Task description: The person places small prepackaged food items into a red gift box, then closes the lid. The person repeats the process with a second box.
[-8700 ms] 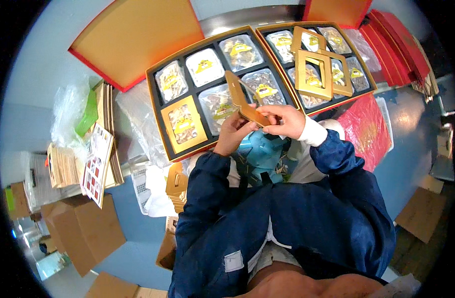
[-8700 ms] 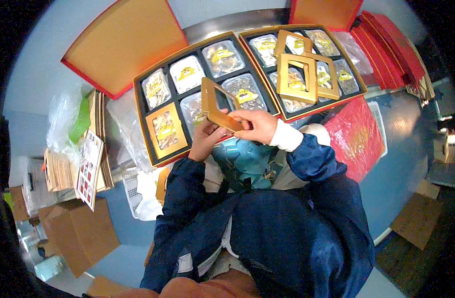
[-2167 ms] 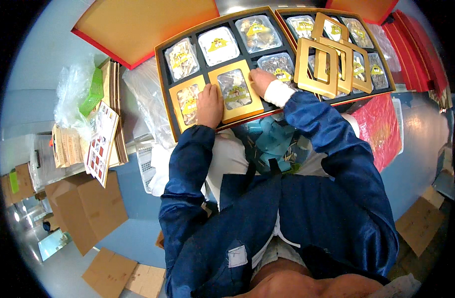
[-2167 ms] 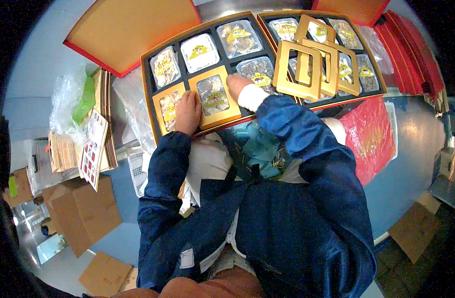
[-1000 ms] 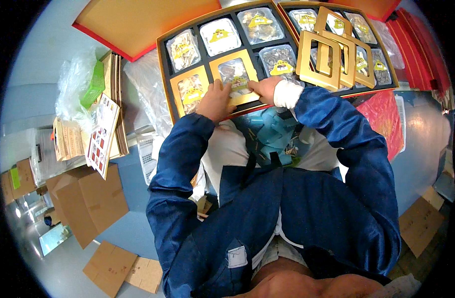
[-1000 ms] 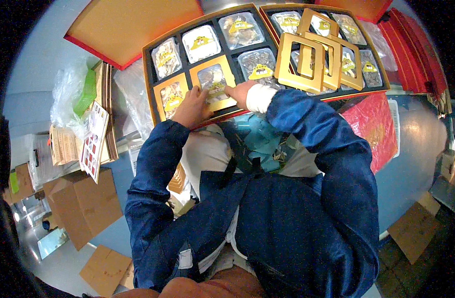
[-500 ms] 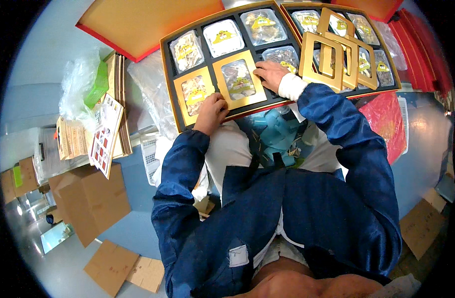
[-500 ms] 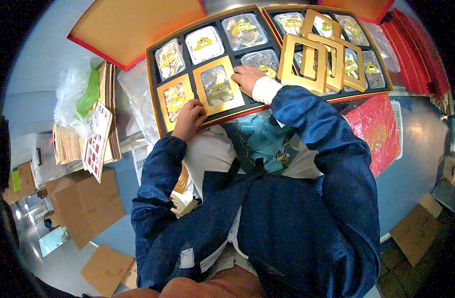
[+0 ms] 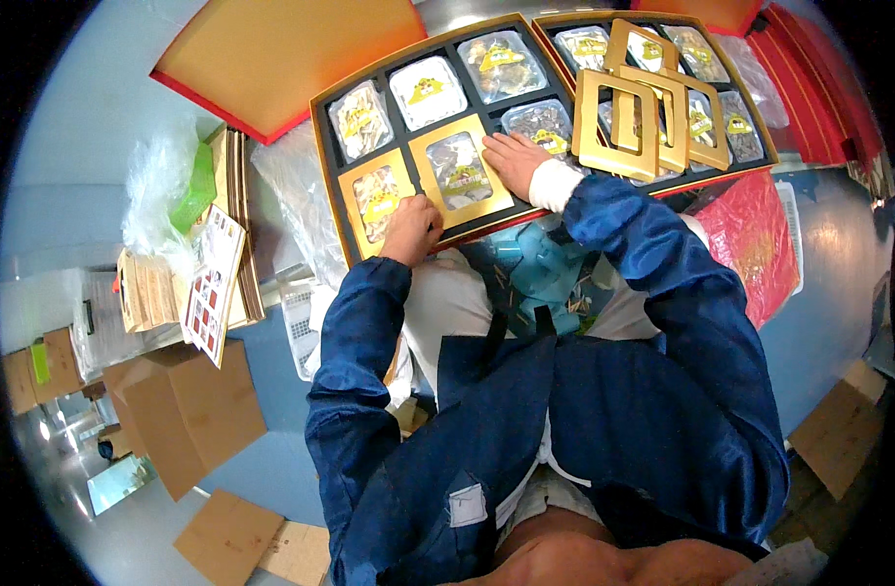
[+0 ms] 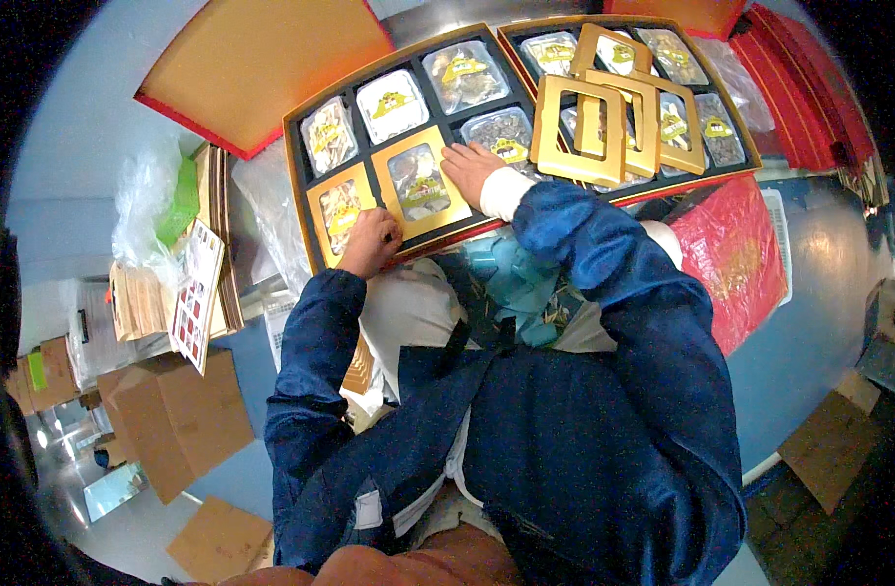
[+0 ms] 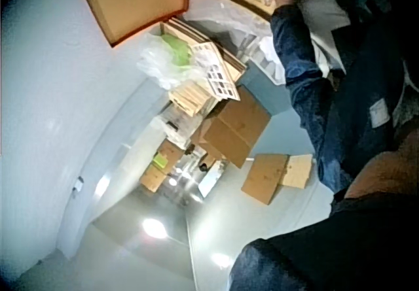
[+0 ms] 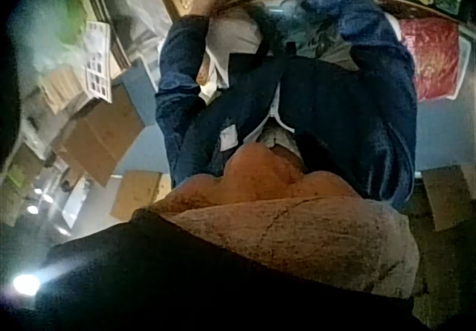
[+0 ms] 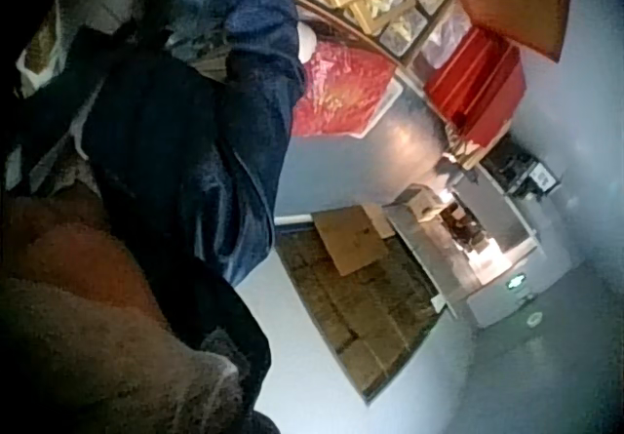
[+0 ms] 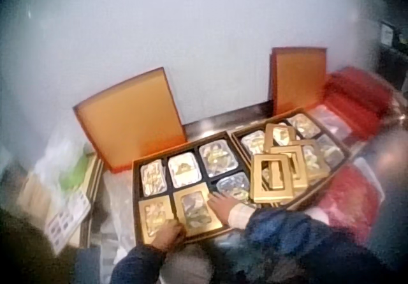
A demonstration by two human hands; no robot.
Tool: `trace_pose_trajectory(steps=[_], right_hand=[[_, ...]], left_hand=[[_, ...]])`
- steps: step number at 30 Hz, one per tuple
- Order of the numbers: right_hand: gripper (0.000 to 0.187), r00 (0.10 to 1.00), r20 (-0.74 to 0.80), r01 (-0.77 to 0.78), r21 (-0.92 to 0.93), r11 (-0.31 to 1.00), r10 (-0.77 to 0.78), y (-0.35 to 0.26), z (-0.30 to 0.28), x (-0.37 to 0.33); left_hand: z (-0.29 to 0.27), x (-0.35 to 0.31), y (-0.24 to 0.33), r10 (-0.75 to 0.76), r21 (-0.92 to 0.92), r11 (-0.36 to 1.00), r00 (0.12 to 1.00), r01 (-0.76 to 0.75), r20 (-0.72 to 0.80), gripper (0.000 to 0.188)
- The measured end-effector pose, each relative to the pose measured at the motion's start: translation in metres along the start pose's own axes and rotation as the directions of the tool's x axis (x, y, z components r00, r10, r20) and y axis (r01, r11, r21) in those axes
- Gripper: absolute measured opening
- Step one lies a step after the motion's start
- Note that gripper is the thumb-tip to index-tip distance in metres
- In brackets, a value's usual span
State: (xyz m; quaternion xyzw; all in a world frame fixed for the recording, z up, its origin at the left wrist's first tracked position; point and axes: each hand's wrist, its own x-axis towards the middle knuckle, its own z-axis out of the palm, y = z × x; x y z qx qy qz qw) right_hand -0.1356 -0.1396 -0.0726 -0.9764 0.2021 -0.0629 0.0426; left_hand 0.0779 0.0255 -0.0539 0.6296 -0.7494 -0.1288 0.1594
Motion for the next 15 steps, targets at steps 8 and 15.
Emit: trace_pose_trajectory(steps=[8, 15], right_hand=[[0.056, 0.973, 0.208, -0.079, -0.088, 0.993, 0.096, 0.013, -0.015, 0.037], [0.060, 0.980, 0.143, -0.153, 0.101, 0.983, 0.138, 0.030, -0.006, 0.019]], left_hand=[[0.002, 0.002, -0.004, 0.037, -0.016, 0.999, 0.999, -0.037, -0.012, 0.009], [0.012, 0.015, -0.006, 0.053, 0.008, 0.999, 0.997, -0.053, 0.049, 0.009]])
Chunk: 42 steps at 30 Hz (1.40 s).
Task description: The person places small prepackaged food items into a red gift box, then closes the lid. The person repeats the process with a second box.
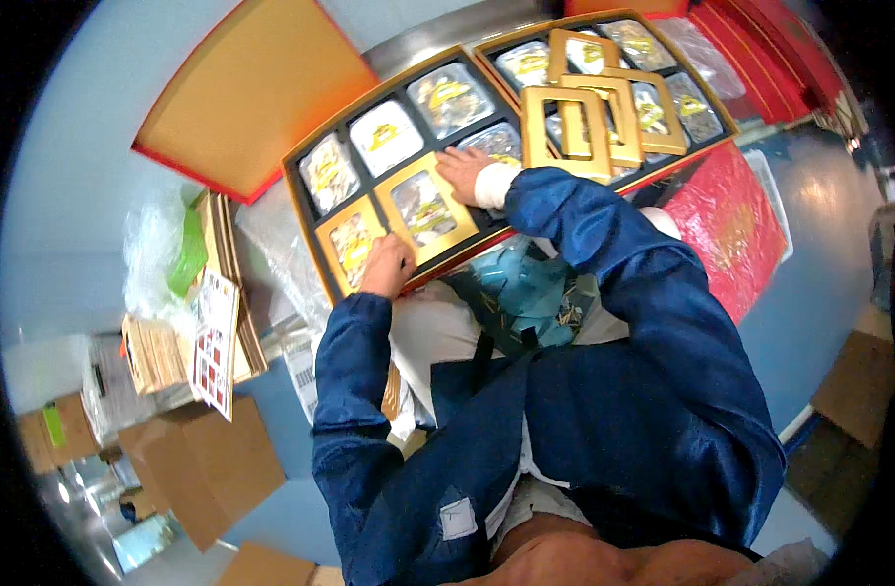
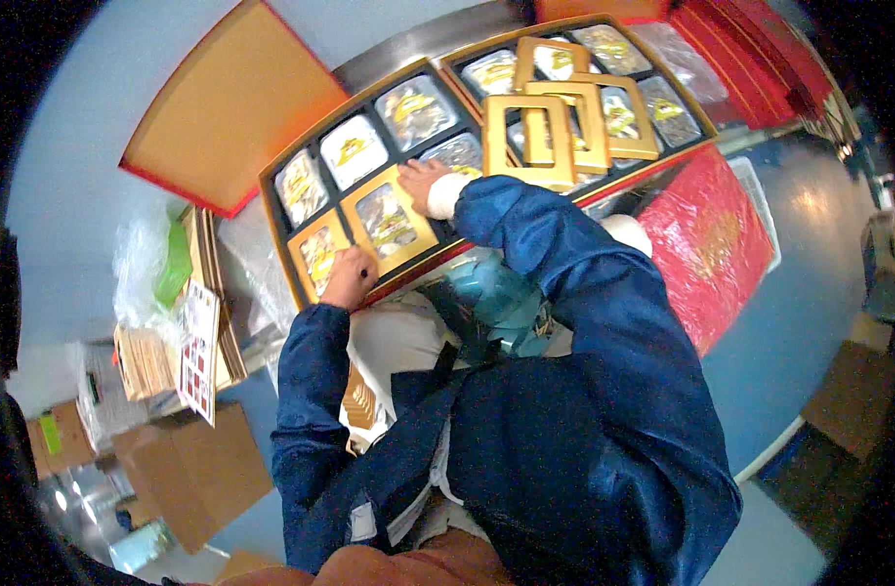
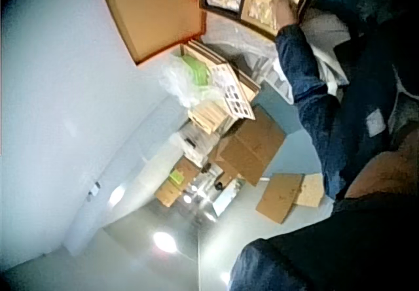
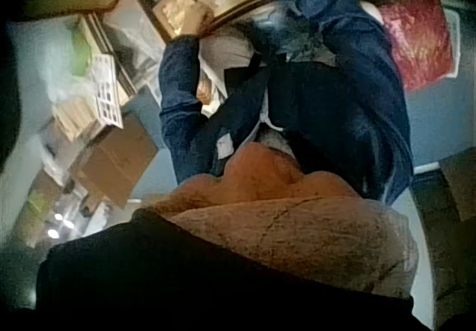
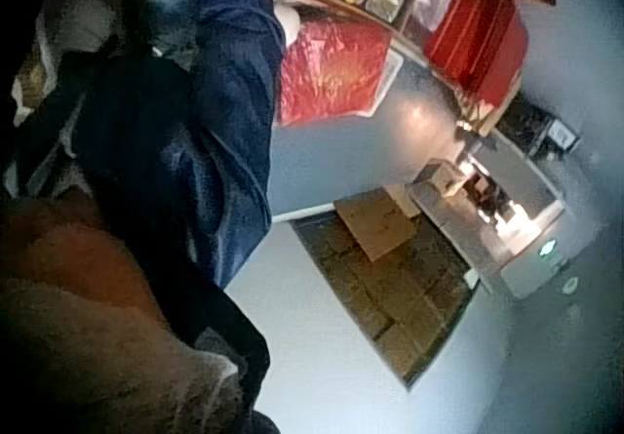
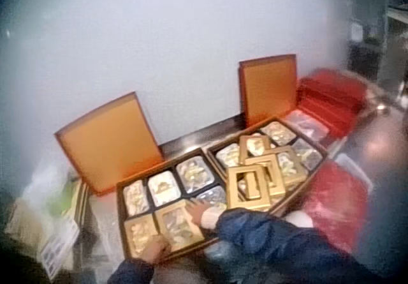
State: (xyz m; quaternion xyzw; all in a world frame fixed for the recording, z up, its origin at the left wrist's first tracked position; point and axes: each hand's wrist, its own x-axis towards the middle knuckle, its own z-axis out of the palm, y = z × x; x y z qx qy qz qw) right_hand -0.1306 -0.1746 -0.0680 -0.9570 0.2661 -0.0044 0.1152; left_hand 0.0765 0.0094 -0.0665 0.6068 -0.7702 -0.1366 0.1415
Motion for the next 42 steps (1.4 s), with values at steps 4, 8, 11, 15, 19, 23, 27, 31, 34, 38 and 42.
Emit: trace_pose_trajectory(steps=[4, 8, 11, 15, 19, 23, 27, 31, 34, 38, 42], right_hand=[[0.060, 0.980, -0.194, 0.018, 0.245, 0.969, 0.030, -0.002, -0.054, -0.054], [0.050, 0.952, -0.181, -0.217, 0.165, 0.962, 0.246, 0.045, -0.082, -0.142], [0.046, 0.957, -0.119, -0.256, 0.074, 0.964, 0.264, 0.063, -0.065, -0.180], [0.039, 0.959, -0.136, -0.246, 0.050, 0.968, 0.250, 0.063, -0.063, -0.181], [0.034, 0.959, -0.249, -0.133, 0.034, 0.991, 0.137, 0.051, -0.069, -0.173], [0.034, 0.924, -0.380, 0.133, 0.240, 0.962, -0.033, -0.005, -0.104, -0.174], [0.042, 0.933, -0.335, 0.278, 0.436, 0.856, -0.132, -0.045, -0.111, -0.168], [0.041, 0.951, -0.268, 0.290, 0.614, 0.734, -0.152, -0.059, -0.119, -0.158], [0.041, 0.959, -0.228, 0.283, 0.741, 0.609, -0.169, -0.063, -0.117, -0.150], [0.038, 0.976, -0.147, 0.210, 0.818, 0.535, -0.159, -0.065, -0.116, -0.144], [0.037, 0.984, -0.099, 0.155, 0.890, 0.429, -0.150, -0.061, -0.109, -0.139]], left_hand=[[-0.003, -0.022, 0.004, -0.055, -0.076, 0.996, 0.996, 0.050, -0.063, 0.005], [-0.009, -0.024, 0.037, -0.151, -0.073, 0.988, 0.958, 0.137, -0.244, 0.006], [-0.017, -0.006, 0.072, -0.135, -0.219, 0.973, 0.946, 0.071, -0.295, 0.013], [-0.021, 0.019, 0.120, -0.111, -0.378, 0.925, 0.975, 0.030, -0.193, 0.021], [-0.014, 0.029, 0.143, -0.225, -0.716, 0.656, 0.967, 0.238, 0.115, 0.034], [-0.003, 0.036, 0.151, -0.170, -0.969, 0.075, 0.960, 0.236, 0.221, 0.044], [-0.021, 0.031, 0.171, -0.183, -0.994, 0.052, 0.979, 0.095, 0.084, 0.050], [-0.030, 0.017, 0.165, -0.266, -0.988, 0.127, 0.963, 0.087, 0.051, 0.049], [-0.040, 0.008, 0.157, -0.282, -0.986, 0.105, 0.955, 0.132, 0.098, 0.045], [-0.040, 0.004, 0.152, -0.247, -0.995, 0.072, 0.968, 0.064, 0.044, 0.045], [-0.041, 0.002, 0.148, -0.237, -0.988, 0.124, 0.969, 0.096, 0.064, 0.046]])
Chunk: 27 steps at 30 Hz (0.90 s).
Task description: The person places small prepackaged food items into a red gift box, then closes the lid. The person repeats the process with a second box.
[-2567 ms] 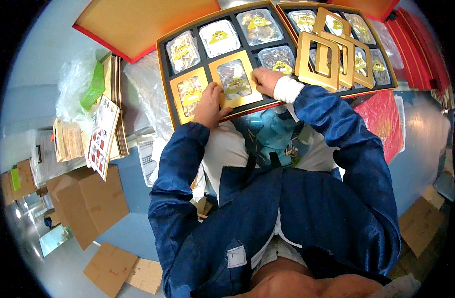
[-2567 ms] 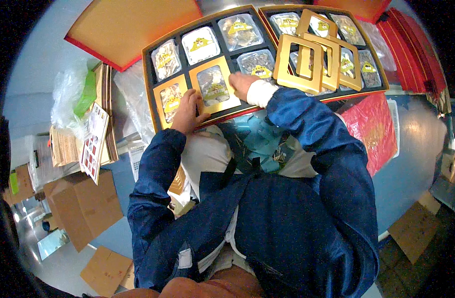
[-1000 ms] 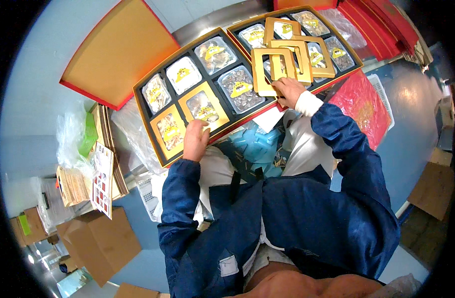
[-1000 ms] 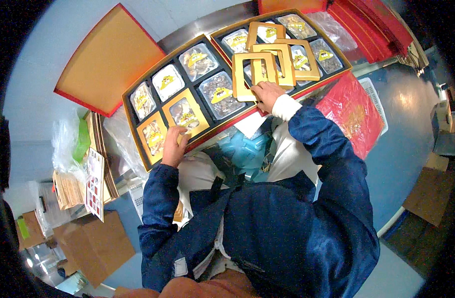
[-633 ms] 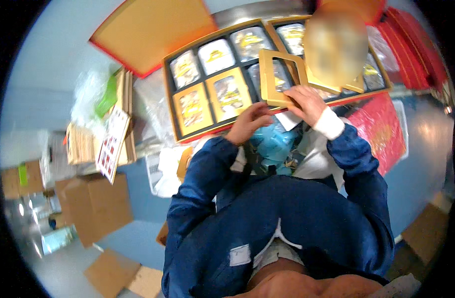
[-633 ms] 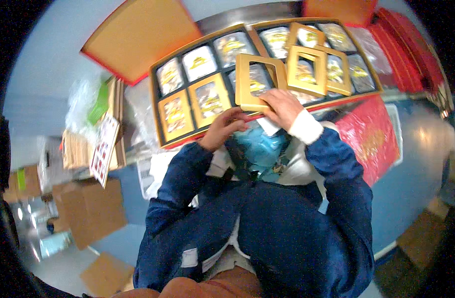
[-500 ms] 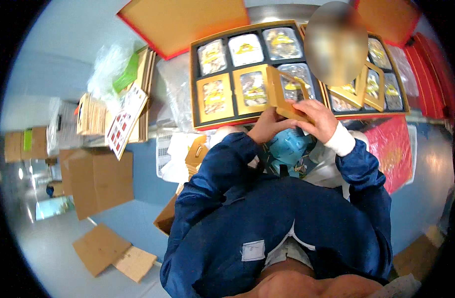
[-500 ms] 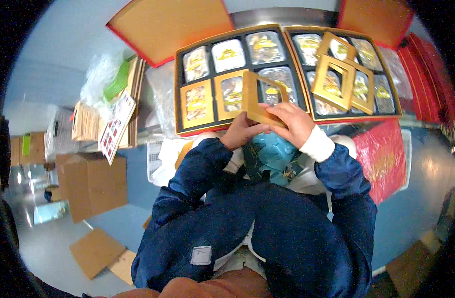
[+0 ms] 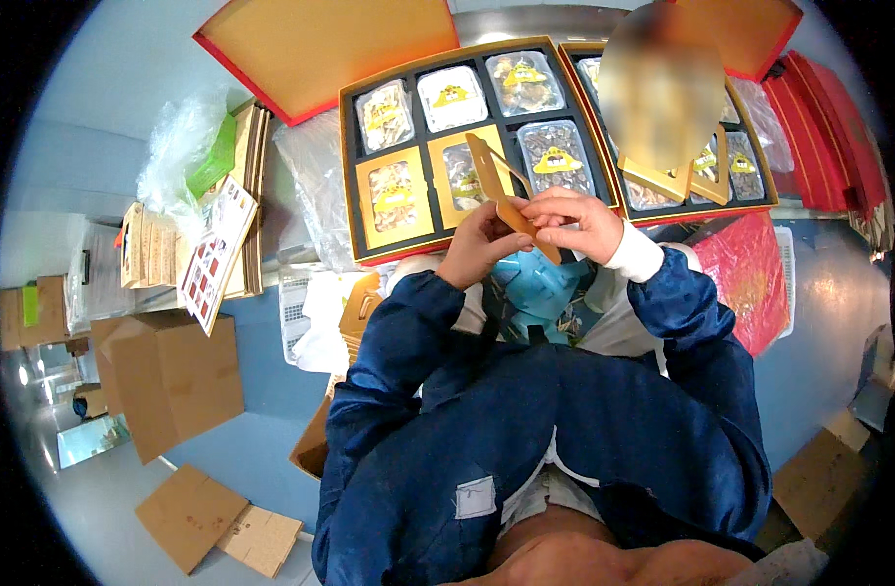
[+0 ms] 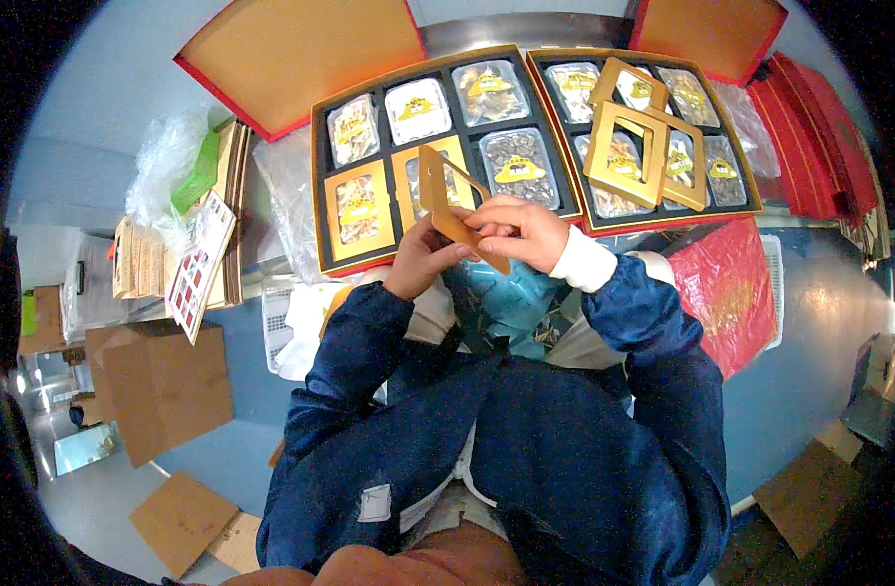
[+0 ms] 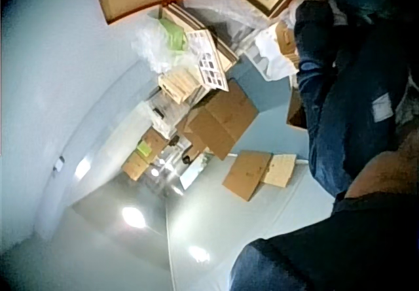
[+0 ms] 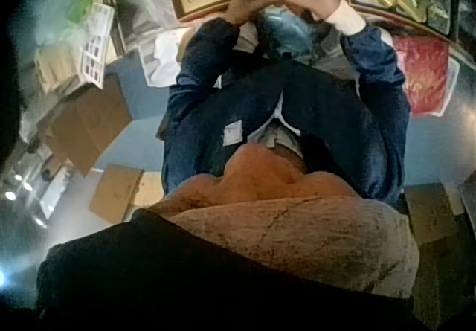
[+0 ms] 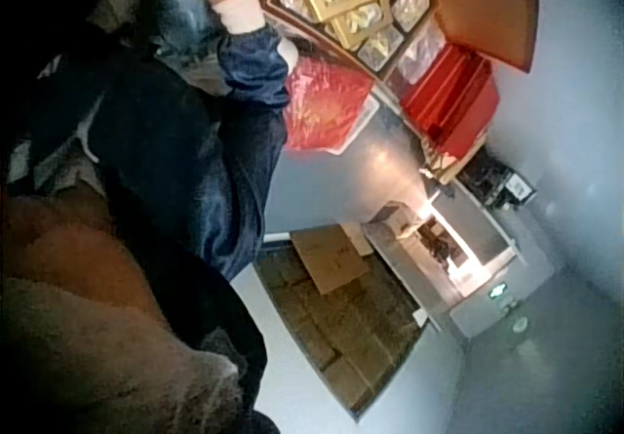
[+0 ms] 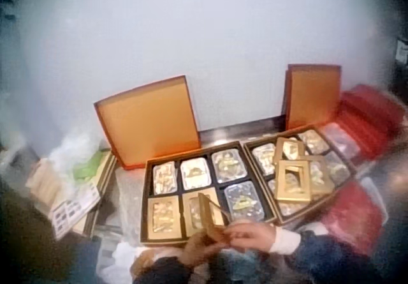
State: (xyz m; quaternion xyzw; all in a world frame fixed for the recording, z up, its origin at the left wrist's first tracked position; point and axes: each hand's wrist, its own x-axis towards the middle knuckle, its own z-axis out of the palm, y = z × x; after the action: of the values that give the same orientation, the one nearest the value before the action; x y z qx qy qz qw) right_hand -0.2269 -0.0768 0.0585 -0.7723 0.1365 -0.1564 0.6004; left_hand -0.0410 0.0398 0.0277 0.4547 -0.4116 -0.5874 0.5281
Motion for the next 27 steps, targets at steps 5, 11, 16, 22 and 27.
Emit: trace_pose_trajectory(steps=[5, 11, 16, 22, 27], right_hand=[[0.045, 1.000, 0.017, -0.010, -0.119, 0.993, 0.012, -0.013, 0.002, -0.002], [0.046, 1.000, -0.007, 0.010, -0.057, 0.998, -0.011, -0.016, 0.000, -0.009], [0.044, 0.997, -0.065, 0.022, -0.120, 0.992, -0.030, -0.028, -0.001, -0.016], [0.041, 0.940, -0.153, 0.146, -0.627, 0.766, -0.304, -0.039, 0.006, -0.011], [0.048, 0.961, -0.154, 0.102, -0.571, 0.815, -0.228, -0.036, 0.000, -0.012]], left_hand=[[0.002, 0.004, 0.001, 0.053, -0.030, 0.998, 0.998, -0.052, 0.036, 0.045], [0.008, 0.005, 0.007, 0.041, -0.053, 0.998, 0.996, -0.037, 0.074, 0.043], [0.016, 0.008, 0.009, 0.055, 0.059, 0.997, 0.998, -0.055, 0.014, 0.044], [0.034, 0.005, 0.008, 0.158, 0.182, 0.976, 0.962, -0.119, -0.221, 0.039], [0.030, 0.001, 0.017, 0.119, 0.189, 0.979, 0.967, -0.076, -0.225, 0.034]])
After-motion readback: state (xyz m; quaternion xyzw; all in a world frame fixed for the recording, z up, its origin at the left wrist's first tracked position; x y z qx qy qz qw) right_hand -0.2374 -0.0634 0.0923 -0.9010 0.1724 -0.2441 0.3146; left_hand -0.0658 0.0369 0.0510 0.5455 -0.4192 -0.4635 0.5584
